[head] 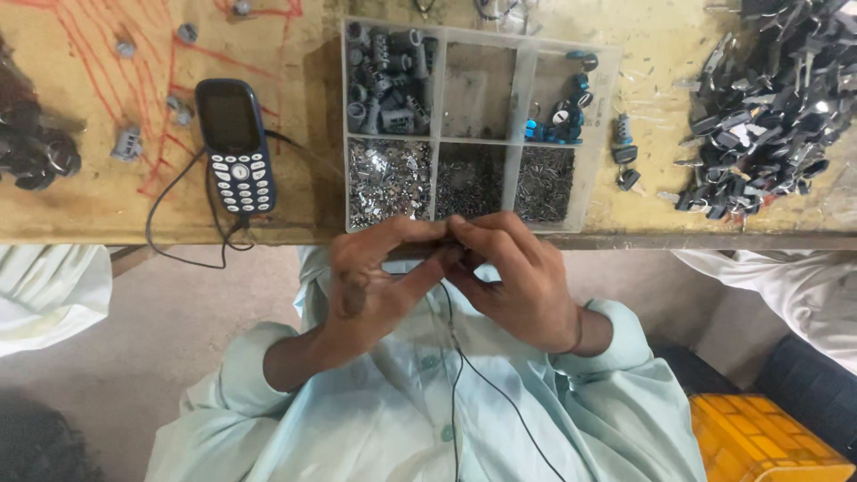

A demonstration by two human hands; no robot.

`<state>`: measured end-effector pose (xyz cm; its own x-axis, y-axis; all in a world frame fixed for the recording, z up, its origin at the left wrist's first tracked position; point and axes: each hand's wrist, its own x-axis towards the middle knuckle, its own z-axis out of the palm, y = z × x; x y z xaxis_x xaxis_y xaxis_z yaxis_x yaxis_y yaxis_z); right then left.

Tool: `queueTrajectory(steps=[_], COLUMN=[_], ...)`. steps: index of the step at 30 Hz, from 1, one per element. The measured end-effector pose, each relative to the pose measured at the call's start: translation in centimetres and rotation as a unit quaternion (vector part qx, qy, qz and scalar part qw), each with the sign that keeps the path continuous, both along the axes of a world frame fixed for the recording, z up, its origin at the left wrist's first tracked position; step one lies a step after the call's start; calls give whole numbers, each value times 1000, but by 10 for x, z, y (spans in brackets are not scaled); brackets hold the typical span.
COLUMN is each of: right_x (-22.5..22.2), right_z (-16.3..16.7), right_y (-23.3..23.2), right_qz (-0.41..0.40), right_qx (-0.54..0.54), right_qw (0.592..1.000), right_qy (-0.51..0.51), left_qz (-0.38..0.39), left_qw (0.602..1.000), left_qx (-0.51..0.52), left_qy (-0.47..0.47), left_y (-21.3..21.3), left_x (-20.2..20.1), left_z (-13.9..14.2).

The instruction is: The person sits at a workbench assembling small metal fittings by hand. They pick components from a compartment organizer box, press and twist the parts together between their fingers, and place the finished assemblies onto the table beside the box, repeating the cycle.

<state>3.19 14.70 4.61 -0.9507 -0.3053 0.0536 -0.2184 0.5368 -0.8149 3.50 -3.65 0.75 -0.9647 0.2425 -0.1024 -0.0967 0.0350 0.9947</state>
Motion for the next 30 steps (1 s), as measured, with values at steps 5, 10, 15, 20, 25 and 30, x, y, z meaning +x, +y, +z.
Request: queueTrajectory(steps=[5,10,15,20,25,30], right_x=[-48,-90,-74,-27,11,4], right_z=[8,-20,-26,-41,-37,-25], right_y=[58,95,110,87,62,64], right_qz=[-22,51,-77,-190,-104,-54], right_qx=[262,391,-55,-366,-243,-275], right_qw=[965,908,991,871,941,923], right_qy=[0,142,-94,-267,-212,-262], left_qz=[-40,-101,-115,-111,-132,-153], left_qw=[990,982,982,965,941,910], left_qx=[8,52,94,26,-57,-123], left_qy=[133,150,112,237,306,366], left_y=[-8,-7,-5,1,-2,-4], left_x=[-3,-13,-14,-17,-21,-27], left_z=[-5,-15,-20,-25,-22,-16])
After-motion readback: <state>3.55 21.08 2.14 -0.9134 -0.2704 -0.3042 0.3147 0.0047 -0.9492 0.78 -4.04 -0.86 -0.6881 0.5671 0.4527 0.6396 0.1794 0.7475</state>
